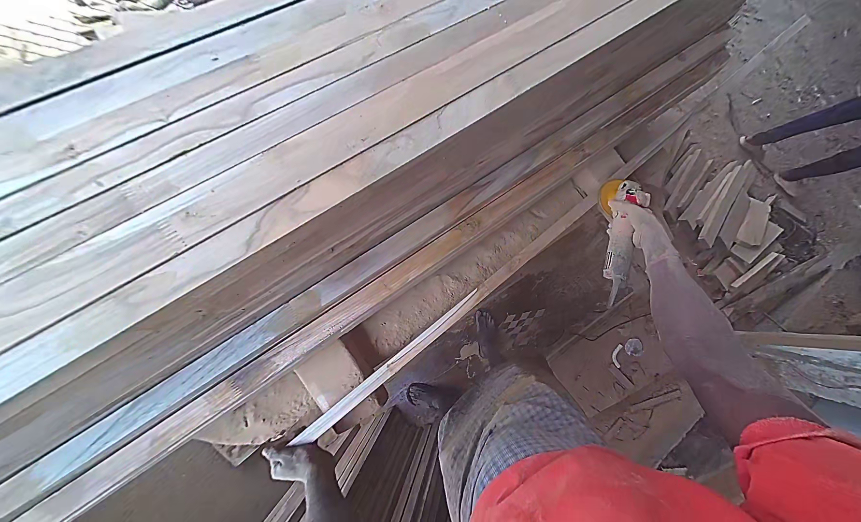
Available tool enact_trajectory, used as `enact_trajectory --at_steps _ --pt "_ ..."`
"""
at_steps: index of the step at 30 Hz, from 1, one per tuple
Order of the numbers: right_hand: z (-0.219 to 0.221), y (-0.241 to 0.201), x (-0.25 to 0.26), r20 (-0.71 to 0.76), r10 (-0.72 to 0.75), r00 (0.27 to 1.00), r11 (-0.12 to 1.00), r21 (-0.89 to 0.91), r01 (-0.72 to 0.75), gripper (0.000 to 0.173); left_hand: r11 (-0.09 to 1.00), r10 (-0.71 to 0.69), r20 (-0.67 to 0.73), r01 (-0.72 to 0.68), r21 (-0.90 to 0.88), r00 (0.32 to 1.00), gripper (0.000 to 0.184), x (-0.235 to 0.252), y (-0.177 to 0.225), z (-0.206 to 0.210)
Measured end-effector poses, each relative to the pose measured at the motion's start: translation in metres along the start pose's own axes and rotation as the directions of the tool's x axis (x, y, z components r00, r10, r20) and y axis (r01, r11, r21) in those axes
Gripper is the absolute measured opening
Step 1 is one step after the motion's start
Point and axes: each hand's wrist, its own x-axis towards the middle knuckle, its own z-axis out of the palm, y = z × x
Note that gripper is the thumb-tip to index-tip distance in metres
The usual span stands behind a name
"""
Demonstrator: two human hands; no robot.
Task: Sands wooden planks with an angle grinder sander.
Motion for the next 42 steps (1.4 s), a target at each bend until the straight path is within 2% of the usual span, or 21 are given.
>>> enact_trajectory --at_steps 1,2,3,4,5,8,11,14,16,20,23,25,27,29,32,35,36,39,42 --pt "-0.007 -0.002 -0.005 -0.027 -0.020 0.999 1.000 0.013 0.020 0.071 0.971 -0.013 -0.013 0.016 0.237 1.000 0.051 0.000 0.008 0.002" --pt "-0.010 -0.002 -0.010 -0.031 -0.036 0.999 0.999 0.020 0.037 0.072 0.869 -0.073 0.028 0.050 0.492 0.997 0.061 -0.001 0.017 0.001" --pt "-0.010 0.002 -0.019 -0.014 -0.045 0.999 0.999 0.025 0.046 0.073 0.720 -0.162 0.084 0.059 0.692 0.983 0.075 0.001 0.025 0.000" --pt "-0.006 0.008 -0.028 0.015 -0.057 0.998 0.998 0.017 0.057 0.074 0.627 -0.240 0.135 0.047 0.778 0.961 0.082 0.005 0.028 0.000" --pt "0.002 0.017 -0.036 0.054 -0.056 0.997 0.998 -0.012 0.057 0.075 0.629 -0.294 0.159 0.066 0.774 0.942 0.084 0.004 0.027 -0.001" --pt "0.047 0.055 -0.078 0.207 -0.032 0.978 0.979 -0.191 0.072 0.072 0.779 -0.313 0.247 0.099 0.619 0.917 0.073 0.002 0.015 -0.005" --pt "0.106 0.102 -0.149 0.367 0.010 0.930 0.927 -0.352 0.129 0.065 0.900 -0.383 0.320 0.272 0.341 0.867 0.072 0.003 0.001 -0.008" --pt "0.171 0.147 -0.242 0.508 0.052 0.860 0.861 -0.459 0.219 0.063 0.877 -0.468 0.448 0.462 0.132 0.762 0.080 0.016 -0.003 -0.027" --pt "0.210 0.176 -0.291 0.597 0.077 0.799 0.821 -0.493 0.290 0.067 0.846 -0.475 0.510 0.531 0.043 0.717 0.086 0.030 -0.015 -0.045" --pt "0.289 0.231 -0.369 0.739 0.097 0.667 0.695 -0.530 0.486 0.077 0.820 -0.525 0.361 0.571 -0.028 0.771 0.084 0.054 -0.038 -0.105" --pt "0.354 0.274 -0.414 0.788 0.086 0.609 0.525 -0.556 0.645 0.092 0.785 -0.584 0.253 0.616 -0.068 0.771 0.080 0.063 -0.058 -0.152" --pt "0.390 0.287 -0.460 0.825 0.101 0.556 0.421 -0.542 0.727 0.096 0.763 -0.607 0.220 0.638 -0.108 0.763 0.080 0.063 -0.063 -0.173" --pt "0.417 0.298 -0.499 0.860 0.085 0.503 0.358 -0.497 0.790 0.093 0.743 -0.615 0.228 0.652 -0.154 0.755 0.082 0.060 -0.065 -0.181" --pt "0.420 0.280 -0.535 0.865 0.139 0.482 0.382 -0.496 0.780 0.082 0.728 -0.609 0.268 0.660 -0.185 0.747 0.083 0.059 -0.063 -0.175" --pt "0.406 0.263 -0.536 0.833 0.140 0.535 0.477 -0.530 0.701 0.078 0.741 -0.551 0.395 0.649 -0.173 0.735 0.084 0.055 -0.045 -0.146" --pt "0.374 0.275 -0.475 0.796 0.046 0.603 0.600 -0.505 0.621 0.081 0.798 -0.442 0.523 0.586 -0.142 0.729 0.071 0.045 -0.025 -0.106" --pt "0.362 0.281 -0.450 0.785 0.012 0.619 0.662 -0.470 0.584 0.077 0.830 -0.384 0.551 0.539 -0.144 0.740 0.063 0.040 -0.022 -0.094" --pt "0.329 0.261 -0.398 0.710 0.061 0.701 0.806 -0.450 0.386 0.071 0.943 -0.244 0.527 0.325 -0.065 0.814 0.052 0.030 -0.025 -0.064" --pt "0.294 0.227 -0.371 0.630 0.025 0.776 0.882 -0.379 0.280 0.071 0.970 -0.206 0.479 0.244 -0.018 0.853 0.049 0.025 -0.028 -0.058"
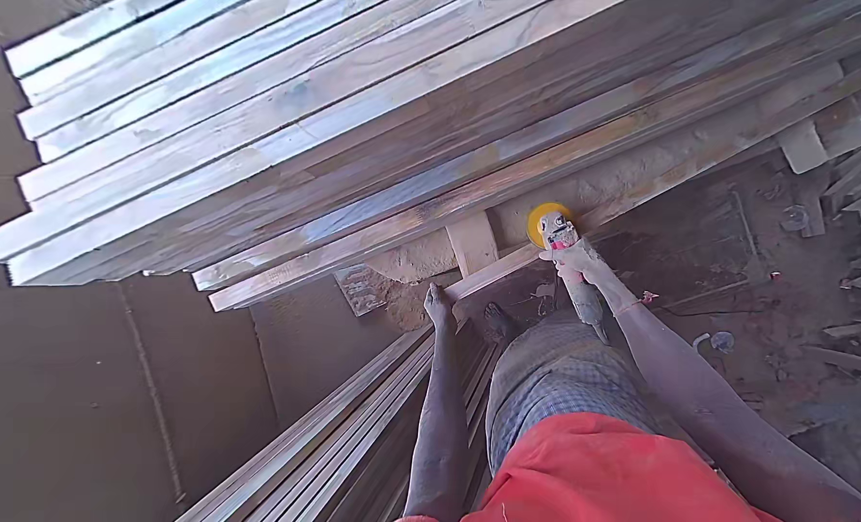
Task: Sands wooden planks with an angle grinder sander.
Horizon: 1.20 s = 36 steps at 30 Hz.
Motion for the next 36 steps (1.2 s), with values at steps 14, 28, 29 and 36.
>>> enact_trajectory --at_steps 14,28,29,36 --pt "-0.343 0.016 0.076 -0.422 0.209 0.882 0.910 0.414 -0.018 0.072 0.873 0.265 -0.247 -0.123 0.471 0.932 0.048 -0.003 0.005 0.032" --pt "-0.104 -0.009 0.019 0.080 0.016 0.997 0.979 -0.203 0.001 0.070 0.895 0.200 -0.176 -0.106 0.433 0.964 0.051 0.000 0.008 0.025" --pt "-0.071 -0.015 0.017 0.119 -0.005 0.993 0.951 -0.306 0.042 0.074 0.897 0.200 -0.153 -0.118 0.427 0.968 0.050 0.000 0.008 0.024" --pt "0.039 -0.032 -0.004 0.275 -0.118 0.954 0.841 -0.484 0.243 0.086 0.816 0.250 -0.092 -0.159 0.555 0.964 0.049 0.006 0.004 -0.006"
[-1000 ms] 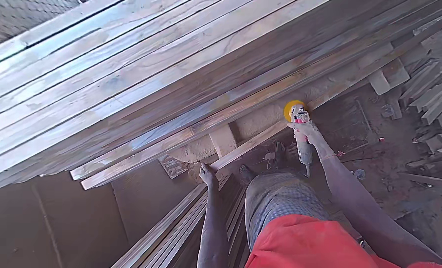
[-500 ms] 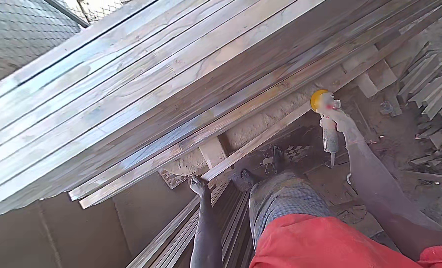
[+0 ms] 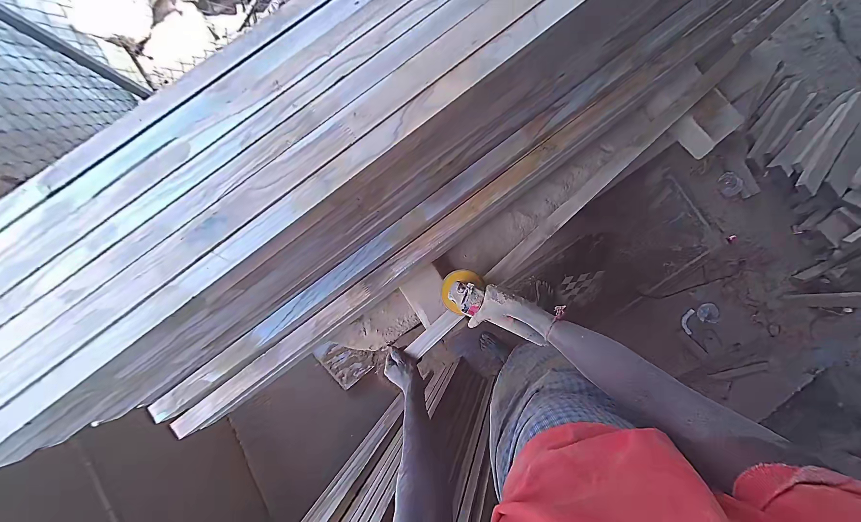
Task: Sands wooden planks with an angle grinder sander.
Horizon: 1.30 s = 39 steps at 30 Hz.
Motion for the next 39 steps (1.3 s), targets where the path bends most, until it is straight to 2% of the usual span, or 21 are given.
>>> enact_trajectory --at_steps 2,3,6,8,10,14,17,21,24,27,29,31,35,37,39 --pt "-0.027 0.006 -0.014 -0.025 0.051 0.998 0.998 0.037 -0.050 0.086 0.995 0.016 -0.049 -0.011 0.098 0.999 0.047 0.005 -0.007 -0.013" --pt "-0.044 0.015 -0.019 -0.046 0.085 0.995 0.994 0.071 -0.081 0.088 0.977 0.061 -0.086 -0.042 0.209 0.994 0.045 0.009 -0.011 -0.022" --pt "-0.094 0.077 -0.019 -0.181 0.159 0.971 0.963 0.244 -0.112 0.077 0.803 0.261 -0.029 -0.200 0.561 0.965 0.050 0.012 -0.015 -0.042" --pt "-0.131 0.126 -0.018 -0.257 0.207 0.944 0.899 0.431 -0.080 0.068 0.719 0.330 0.047 -0.283 0.634 0.943 0.054 0.007 -0.003 -0.042" --pt "-0.176 0.159 -0.031 -0.286 0.286 0.914 0.798 0.600 -0.062 0.062 0.691 0.338 0.097 -0.317 0.649 0.936 0.056 0.000 0.013 -0.028" --pt "-0.274 0.215 -0.045 -0.321 0.461 0.827 0.701 0.703 -0.118 0.064 0.656 0.321 0.184 -0.358 0.664 0.929 0.061 -0.034 0.079 0.041" --pt "-0.341 0.263 -0.045 -0.346 0.474 0.809 0.684 0.724 -0.091 0.054 0.641 0.303 0.233 -0.379 0.668 0.924 0.060 -0.072 0.139 0.111" --pt "-0.417 0.338 -0.027 -0.332 0.509 0.794 0.617 0.784 -0.068 0.055 0.686 0.341 0.258 -0.427 0.588 0.904 0.056 -0.112 0.199 0.194" --pt "-0.472 0.375 -0.029 -0.354 0.573 0.739 0.559 0.828 -0.037 0.059 0.687 0.379 0.252 -0.454 0.568 0.890 0.052 -0.133 0.227 0.238" --pt "-0.519 0.404 -0.034 -0.411 0.623 0.666 0.563 0.826 -0.018 0.069 0.708 0.403 0.193 -0.438 0.554 0.895 0.047 -0.140 0.231 0.261" --pt "-0.535 0.418 -0.036 -0.439 0.650 0.621 0.591 0.805 -0.050 0.075 0.713 0.370 0.148 -0.383 0.588 0.917 0.046 -0.141 0.226 0.266" --pt "-0.535 0.416 -0.045 -0.427 0.641 0.638 0.595 0.801 -0.061 0.075 0.692 0.349 0.133 -0.350 0.631 0.928 0.048 -0.142 0.225 0.271" --pt "-0.479 0.366 -0.039 -0.258 0.497 0.828 0.615 0.779 -0.126 0.054 0.666 0.343 0.125 -0.335 0.667 0.931 0.051 -0.141 0.222 0.272" --pt "-0.431 0.326 -0.032 -0.187 0.390 0.902 0.696 0.701 -0.156 0.049 0.675 0.348 0.132 -0.346 0.652 0.928 0.050 -0.142 0.222 0.271" --pt "-0.380 0.289 -0.023 -0.184 0.259 0.948 0.841 0.526 -0.128 0.053 0.666 0.376 0.137 -0.370 0.648 0.916 0.049 -0.142 0.221 0.267"
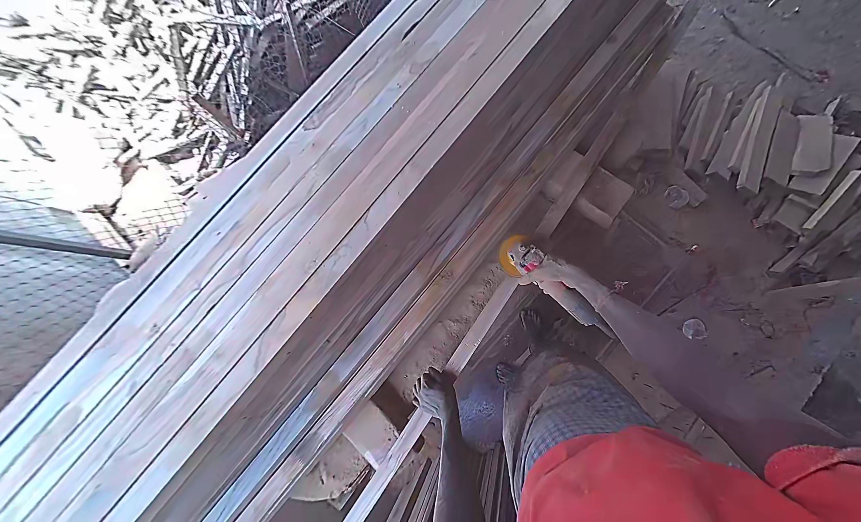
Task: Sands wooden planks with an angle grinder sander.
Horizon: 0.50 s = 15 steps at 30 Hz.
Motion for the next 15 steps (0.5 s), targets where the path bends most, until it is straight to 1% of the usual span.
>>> enact_trajectory --at_steps 1,3,5,6,7,9,11,12,13,14,15 --pt "0.028 -0.004 -0.001 0.032 -0.057 0.998 0.989 -0.131 0.061 0.059 1.000 0.013 -0.007 -0.013 -0.007 1.000 0.048 0.001 0.000 -0.001" --pt "0.075 -0.022 -0.021 0.088 -0.099 0.991 0.932 -0.340 0.123 0.073 1.000 0.019 0.002 -0.019 -0.019 1.000 0.047 -0.001 -0.007 -0.006" --pt "0.100 -0.044 -0.053 0.160 -0.091 0.983 0.881 -0.447 0.154 0.085 1.000 0.016 -0.002 -0.016 -0.025 1.000 0.046 -0.003 -0.021 -0.006" --pt "0.104 -0.056 -0.073 0.200 -0.065 0.978 0.878 -0.455 0.151 0.088 1.000 0.015 -0.002 -0.015 -0.020 1.000 0.046 -0.005 -0.035 -0.007" --pt "0.105 -0.059 -0.082 0.204 -0.065 0.977 0.882 -0.446 0.152 0.087 1.000 0.020 -0.010 -0.020 -0.021 1.000 0.045 -0.006 -0.051 -0.008" --pt "0.100 -0.049 -0.082 0.135 -0.092 0.987 0.904 -0.404 0.139 0.081 0.998 0.026 -0.030 -0.027 -0.049 0.999 0.043 -0.010 -0.086 -0.010" --pt "0.072 -0.045 -0.086 0.083 -0.072 0.994 0.954 -0.287 0.093 0.070 0.995 0.017 -0.009 -0.018 -0.099 1.000 0.042 -0.014 -0.115 -0.017" --pt "0.060 -0.033 -0.073 0.046 -0.076 0.996 0.970 -0.229 0.085 0.066 0.994 0.006 0.003 -0.006 -0.110 1.000 0.043 -0.016 -0.125 -0.021" --pt "0.052 -0.011 -0.048 -0.023 -0.117 0.993 0.980 -0.165 0.112 0.064 0.994 0.010 0.000 -0.009 -0.112 1.000 0.043 -0.018 -0.130 -0.024" --pt "0.040 0.008 -0.025 -0.081 -0.133 0.988 0.988 -0.083 0.126 0.064 0.992 0.021 -0.003 -0.021 -0.125 1.000 0.043 -0.018 -0.128 -0.025" --pt "0.025 0.021 -0.006 -0.111 -0.105 0.988 0.994 0.005 0.106 0.066 0.991 0.047 -0.011 -0.048 -0.125 0.999 0.044 -0.018 -0.118 -0.023"
